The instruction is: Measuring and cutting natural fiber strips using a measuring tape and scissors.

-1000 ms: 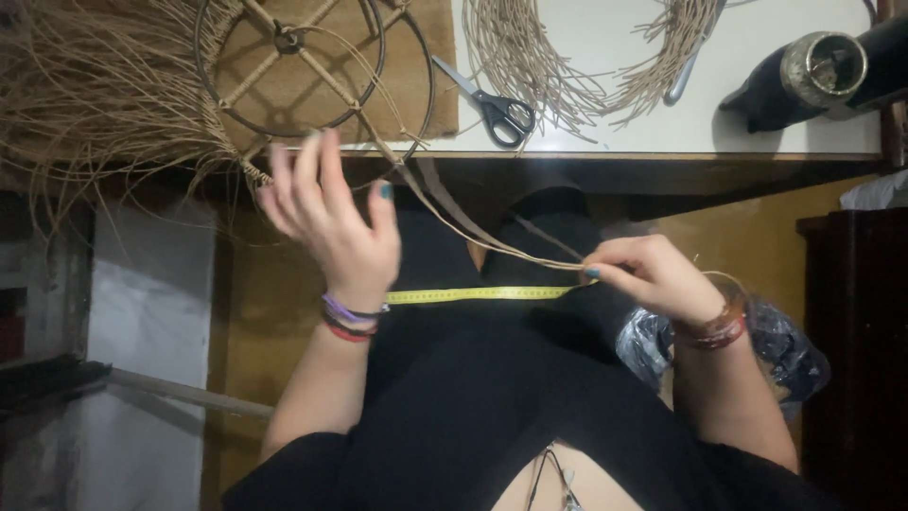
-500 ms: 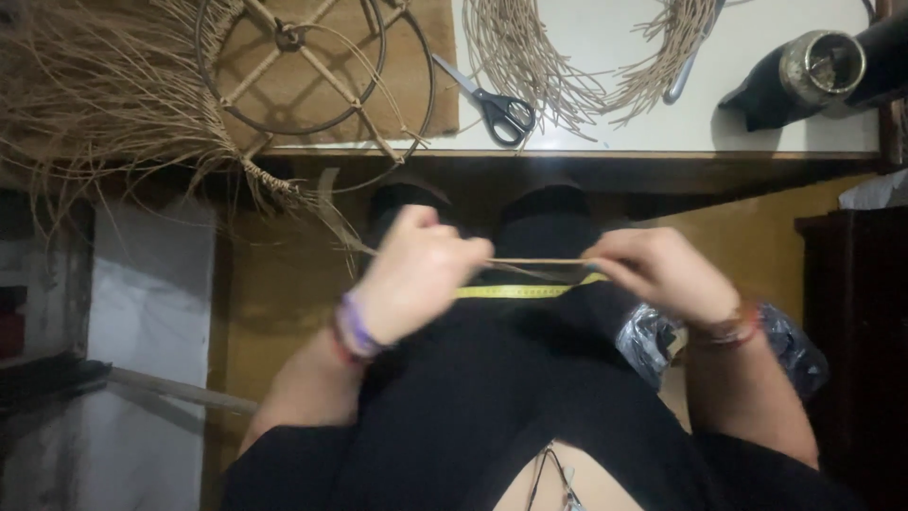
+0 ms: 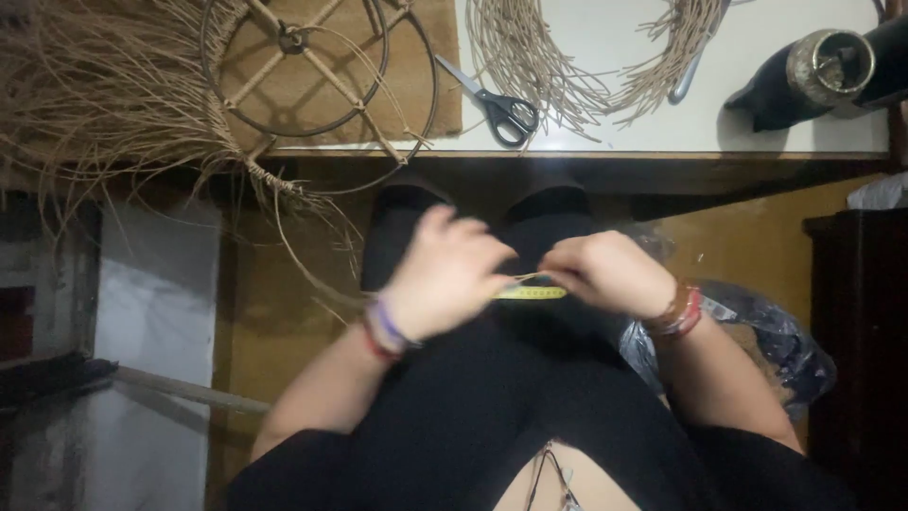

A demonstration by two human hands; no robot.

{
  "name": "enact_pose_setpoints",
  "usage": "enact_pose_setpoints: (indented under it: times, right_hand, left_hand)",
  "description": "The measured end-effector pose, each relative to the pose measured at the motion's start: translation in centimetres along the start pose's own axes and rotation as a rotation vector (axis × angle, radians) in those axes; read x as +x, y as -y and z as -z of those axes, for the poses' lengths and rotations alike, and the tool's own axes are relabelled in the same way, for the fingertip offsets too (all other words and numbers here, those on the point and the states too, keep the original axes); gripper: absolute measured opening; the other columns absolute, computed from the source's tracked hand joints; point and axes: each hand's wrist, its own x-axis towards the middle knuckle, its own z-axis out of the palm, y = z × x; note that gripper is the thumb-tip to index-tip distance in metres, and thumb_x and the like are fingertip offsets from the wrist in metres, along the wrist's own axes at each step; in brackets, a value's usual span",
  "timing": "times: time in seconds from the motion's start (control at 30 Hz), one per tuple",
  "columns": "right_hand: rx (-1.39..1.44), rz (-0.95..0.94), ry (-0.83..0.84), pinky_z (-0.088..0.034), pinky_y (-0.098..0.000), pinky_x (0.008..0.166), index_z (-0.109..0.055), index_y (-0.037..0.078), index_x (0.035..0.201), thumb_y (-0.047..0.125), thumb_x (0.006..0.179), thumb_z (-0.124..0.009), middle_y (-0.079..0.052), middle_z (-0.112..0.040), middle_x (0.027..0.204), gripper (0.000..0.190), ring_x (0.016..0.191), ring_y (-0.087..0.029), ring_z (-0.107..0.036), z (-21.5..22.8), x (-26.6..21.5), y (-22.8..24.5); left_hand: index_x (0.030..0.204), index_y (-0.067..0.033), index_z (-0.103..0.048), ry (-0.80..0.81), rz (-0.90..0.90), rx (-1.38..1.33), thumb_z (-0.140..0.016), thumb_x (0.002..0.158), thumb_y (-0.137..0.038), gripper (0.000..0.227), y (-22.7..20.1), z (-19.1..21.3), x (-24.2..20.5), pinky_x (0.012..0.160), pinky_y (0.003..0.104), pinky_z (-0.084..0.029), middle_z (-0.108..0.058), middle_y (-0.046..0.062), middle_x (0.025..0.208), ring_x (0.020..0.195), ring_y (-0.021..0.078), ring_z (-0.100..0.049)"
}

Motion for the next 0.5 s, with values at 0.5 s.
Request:
enact_pose_setpoints:
  times: [0.5]
  right_hand:
    - [0.066, 0.039, -0.046, -0.062, -0.0302, 0.074, -0.077, 0.013, 0.098, 0.033, 0.094, -0.063, -0.002, -0.078, 0.087, 0.025, 0.077, -0.015, -0.076, 1.5, -3.9, -7.4]
  left_hand:
    - [0.078, -0.0261, -0.070, 0.142, -0.053, -0.037, -0.062, 0.100, -0.028, 0.024, 6.9, 2.8, -2.5, 0.090, 0.045, -0.038, -0.066, -0.003, 0.062, 0.065, 0.0224, -0.066]
